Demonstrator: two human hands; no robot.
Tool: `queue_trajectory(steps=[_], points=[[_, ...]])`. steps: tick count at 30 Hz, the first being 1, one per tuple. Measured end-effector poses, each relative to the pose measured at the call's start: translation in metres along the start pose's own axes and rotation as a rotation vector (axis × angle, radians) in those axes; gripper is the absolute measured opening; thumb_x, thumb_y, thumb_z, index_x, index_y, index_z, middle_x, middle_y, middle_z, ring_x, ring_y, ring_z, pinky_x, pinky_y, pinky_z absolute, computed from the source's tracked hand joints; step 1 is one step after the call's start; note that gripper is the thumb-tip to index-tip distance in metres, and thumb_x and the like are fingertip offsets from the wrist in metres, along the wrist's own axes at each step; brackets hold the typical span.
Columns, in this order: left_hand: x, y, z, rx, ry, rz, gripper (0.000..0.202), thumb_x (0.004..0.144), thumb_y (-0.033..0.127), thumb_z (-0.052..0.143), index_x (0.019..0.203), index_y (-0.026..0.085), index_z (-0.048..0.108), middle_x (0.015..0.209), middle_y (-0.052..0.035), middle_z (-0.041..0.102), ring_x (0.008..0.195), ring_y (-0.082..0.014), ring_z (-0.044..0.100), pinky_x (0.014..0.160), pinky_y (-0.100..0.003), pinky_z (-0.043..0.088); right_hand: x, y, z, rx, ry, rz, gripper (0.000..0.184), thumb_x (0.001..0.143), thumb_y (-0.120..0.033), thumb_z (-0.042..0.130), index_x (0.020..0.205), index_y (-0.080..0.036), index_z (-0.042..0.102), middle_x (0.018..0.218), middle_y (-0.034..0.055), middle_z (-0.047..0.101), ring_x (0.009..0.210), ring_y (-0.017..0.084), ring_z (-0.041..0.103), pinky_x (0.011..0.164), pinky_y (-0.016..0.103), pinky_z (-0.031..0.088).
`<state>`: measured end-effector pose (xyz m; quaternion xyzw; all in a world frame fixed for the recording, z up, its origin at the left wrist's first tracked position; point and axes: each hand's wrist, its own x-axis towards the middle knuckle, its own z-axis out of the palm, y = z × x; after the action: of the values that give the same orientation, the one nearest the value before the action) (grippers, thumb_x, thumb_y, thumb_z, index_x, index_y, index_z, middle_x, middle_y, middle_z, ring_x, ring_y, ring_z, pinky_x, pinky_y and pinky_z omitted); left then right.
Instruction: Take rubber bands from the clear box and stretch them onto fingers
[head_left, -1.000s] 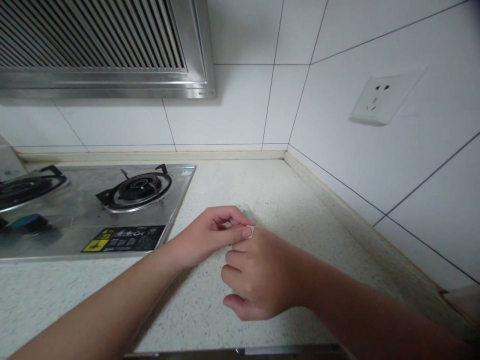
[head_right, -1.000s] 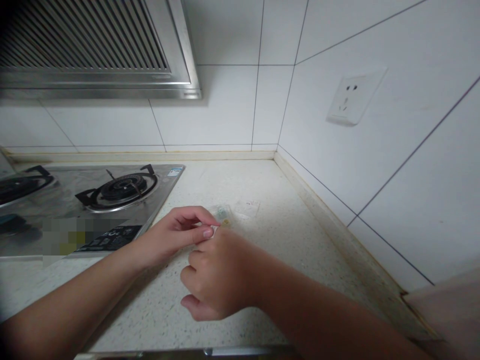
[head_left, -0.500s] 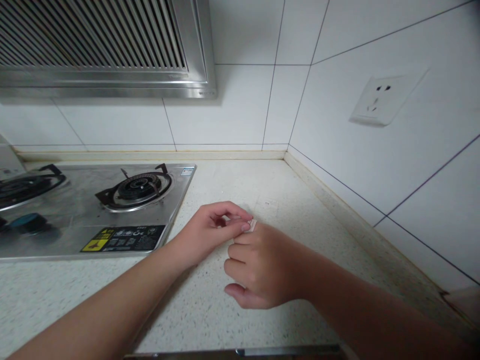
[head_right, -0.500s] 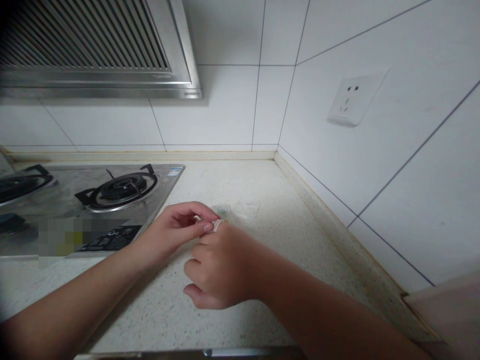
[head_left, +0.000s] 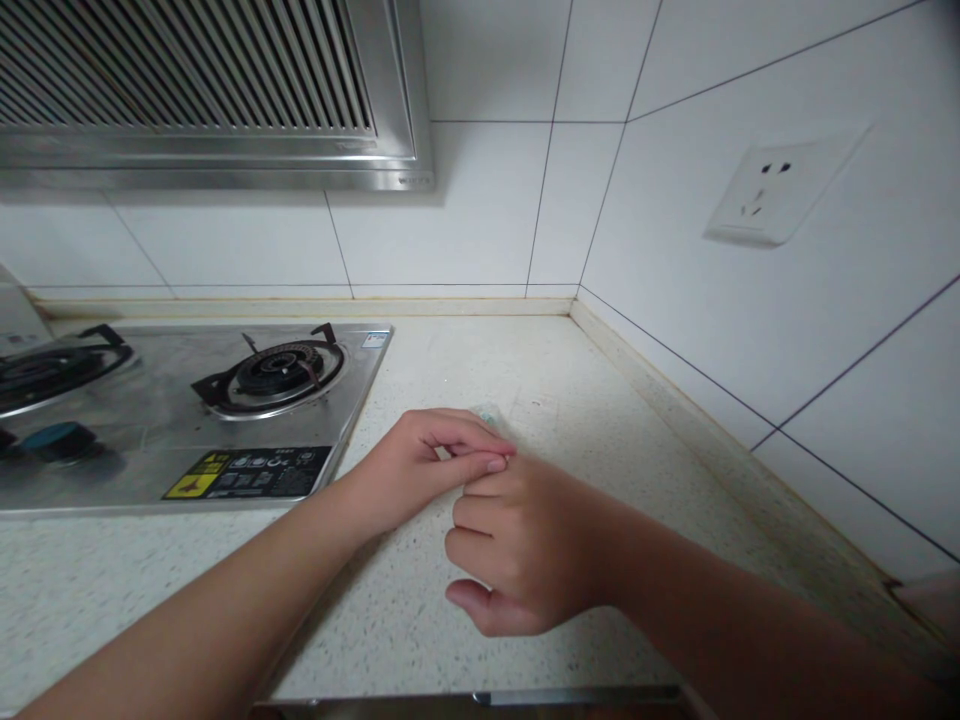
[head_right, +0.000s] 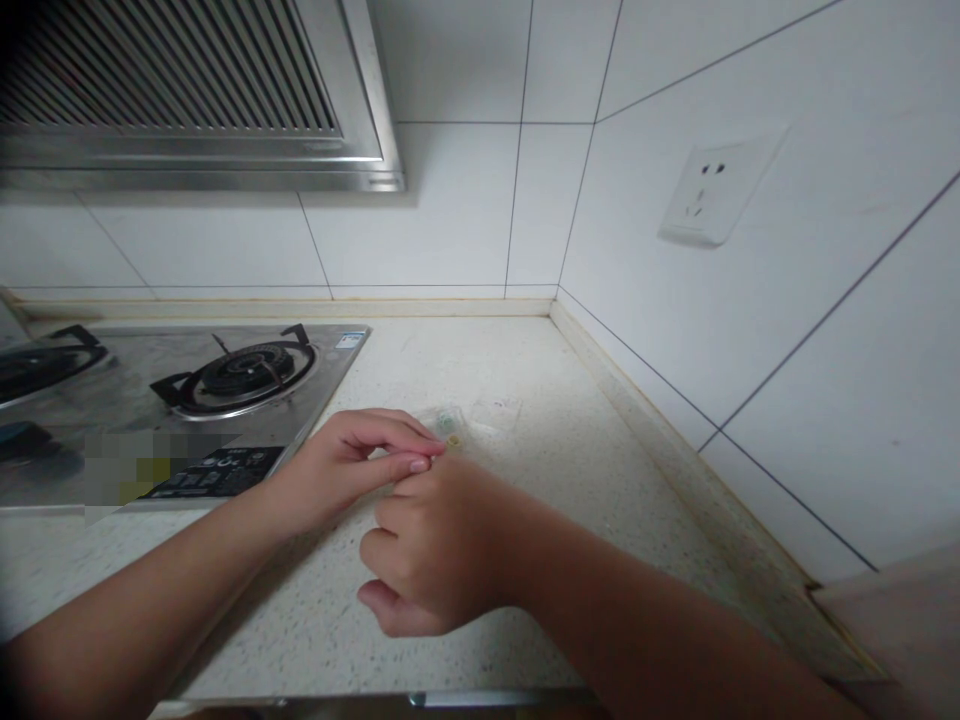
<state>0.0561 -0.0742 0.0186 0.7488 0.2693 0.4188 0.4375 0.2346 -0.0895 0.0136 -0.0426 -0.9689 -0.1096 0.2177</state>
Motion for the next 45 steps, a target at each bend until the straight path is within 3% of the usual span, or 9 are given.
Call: queue_trajectory(steps=[10, 20, 31, 34, 40, 45], points=[[0.0, -0.005, 0.002, -0.136, -0.021, -0.099, 0.017, 0.089, 0.021, 0.075, 0.106, 0.022, 0.078, 0.101, -0.0043, 0.077, 0.091, -0.0144, 0.07, 0.082, -0.023, 0.053, 0.001, 0.0, -0.002, 0.038, 0.014, 0.003, 0.022, 0.079, -0.036, 0.061, 0.063, -0.019, 0.061, 0.059, -0.0004, 0.058, 0.053, 0.017, 0.044, 0.054, 0.037, 0.031], [-0.003, 0.005, 0.001, -0.035, 0.011, -0.044, 0.014, 0.086, 0.02, 0.075, 0.098, 0.015, 0.077, 0.095, -0.0091, 0.077, 0.087, -0.0179, 0.071, 0.076, -0.026, 0.056, 0.002, 0.0, -0.008, 0.038, 0.038, -0.031, 0.024, 0.082, -0.031, 0.058, 0.062, -0.019, 0.06, 0.057, -0.0003, 0.055, 0.052, 0.016, 0.044, 0.054, 0.035, 0.033], [-0.001, 0.003, 0.004, -0.088, 0.028, -0.034, 0.012, 0.082, 0.021, 0.076, 0.088, 0.012, 0.071, 0.09, -0.01, 0.074, 0.083, -0.0182, 0.069, 0.069, -0.026, 0.054, 0.001, -0.002, -0.012, 0.014, 0.017, -0.064, 0.026, 0.087, -0.028, 0.054, 0.063, -0.019, 0.058, 0.057, -0.0009, 0.054, 0.053, 0.015, 0.043, 0.058, 0.034, 0.035], [-0.002, 0.003, 0.003, -0.105, 0.001, -0.035, 0.012, 0.084, 0.021, 0.075, 0.091, 0.012, 0.071, 0.09, -0.0087, 0.074, 0.084, -0.018, 0.069, 0.074, -0.028, 0.055, 0.002, -0.002, -0.012, 0.023, 0.033, -0.057, 0.025, 0.086, -0.028, 0.054, 0.063, -0.019, 0.058, 0.057, -0.001, 0.053, 0.053, 0.016, 0.042, 0.057, 0.035, 0.033], [-0.003, 0.0, -0.003, -0.085, 0.039, -0.022, 0.025, 0.096, 0.025, 0.065, 0.119, 0.019, 0.07, 0.107, -0.0074, 0.074, 0.094, -0.018, 0.068, 0.081, -0.028, 0.054, 0.001, 0.001, -0.015, 0.023, 0.042, 0.018, 0.022, 0.081, -0.032, 0.059, 0.063, -0.019, 0.058, 0.058, -0.0006, 0.053, 0.057, 0.017, 0.042, 0.064, 0.037, 0.036], [-0.002, 0.001, -0.001, -0.066, -0.006, 0.008, 0.022, 0.098, 0.027, 0.064, 0.117, 0.021, 0.073, 0.115, -0.0073, 0.072, 0.106, -0.0207, 0.066, 0.092, -0.032, 0.051, 0.001, 0.002, -0.013, 0.048, 0.05, 0.02, 0.023, 0.08, -0.033, 0.058, 0.062, -0.019, 0.058, 0.058, -0.0002, 0.054, 0.056, 0.016, 0.042, 0.057, 0.035, 0.029]])
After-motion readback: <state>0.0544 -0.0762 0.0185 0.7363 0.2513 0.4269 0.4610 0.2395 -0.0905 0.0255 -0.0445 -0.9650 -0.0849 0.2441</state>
